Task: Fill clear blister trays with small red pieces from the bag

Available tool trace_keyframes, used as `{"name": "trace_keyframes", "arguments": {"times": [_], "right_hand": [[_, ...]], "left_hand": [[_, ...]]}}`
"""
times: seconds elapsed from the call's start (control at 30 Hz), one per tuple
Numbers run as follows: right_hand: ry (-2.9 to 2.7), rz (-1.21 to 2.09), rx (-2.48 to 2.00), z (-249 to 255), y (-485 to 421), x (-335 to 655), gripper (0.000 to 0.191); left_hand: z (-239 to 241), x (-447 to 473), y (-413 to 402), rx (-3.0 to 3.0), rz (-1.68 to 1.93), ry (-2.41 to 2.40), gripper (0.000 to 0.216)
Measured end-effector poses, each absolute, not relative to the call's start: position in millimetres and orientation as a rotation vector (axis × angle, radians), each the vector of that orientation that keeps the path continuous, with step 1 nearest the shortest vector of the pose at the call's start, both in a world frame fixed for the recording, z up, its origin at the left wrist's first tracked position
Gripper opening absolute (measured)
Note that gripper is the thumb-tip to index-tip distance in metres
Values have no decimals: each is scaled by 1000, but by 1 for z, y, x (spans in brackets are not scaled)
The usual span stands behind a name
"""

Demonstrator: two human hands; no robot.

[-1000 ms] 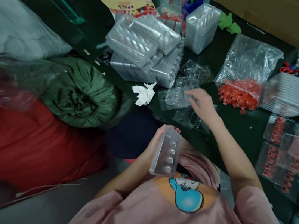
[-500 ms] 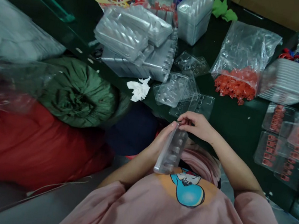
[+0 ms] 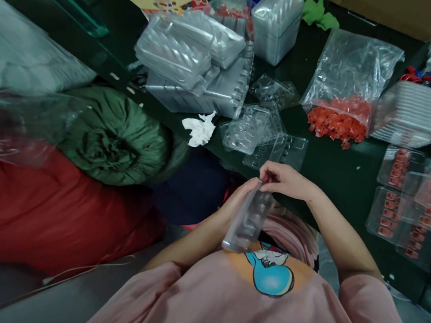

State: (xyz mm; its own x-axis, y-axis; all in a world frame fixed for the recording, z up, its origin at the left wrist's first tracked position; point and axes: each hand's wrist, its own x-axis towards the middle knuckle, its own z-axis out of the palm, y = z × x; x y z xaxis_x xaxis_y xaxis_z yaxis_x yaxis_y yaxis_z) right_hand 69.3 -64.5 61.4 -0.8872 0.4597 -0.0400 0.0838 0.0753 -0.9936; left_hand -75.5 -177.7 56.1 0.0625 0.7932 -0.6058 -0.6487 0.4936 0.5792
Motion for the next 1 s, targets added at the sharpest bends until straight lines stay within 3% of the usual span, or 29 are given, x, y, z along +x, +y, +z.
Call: {"name": "trace_keyframes", "arguments": {"times": [0.23,0.57,0.8,1.0], "right_hand": [[-1916,1859,-622,52,-76,90,27],[-2289,1070,-1039,89,-83,235,14],[-2383,882,-1222,46,-59,307,19],[-2402,582,-1398,29,-52,309,32]], "left_hand": [[48,-84,-176,144,1093,1035,30],[48,-74,-157,-22,1089,1034,24],[49,-43,-150,19,938,961,24],[45,-22,-140,118,847,937,26]]}}
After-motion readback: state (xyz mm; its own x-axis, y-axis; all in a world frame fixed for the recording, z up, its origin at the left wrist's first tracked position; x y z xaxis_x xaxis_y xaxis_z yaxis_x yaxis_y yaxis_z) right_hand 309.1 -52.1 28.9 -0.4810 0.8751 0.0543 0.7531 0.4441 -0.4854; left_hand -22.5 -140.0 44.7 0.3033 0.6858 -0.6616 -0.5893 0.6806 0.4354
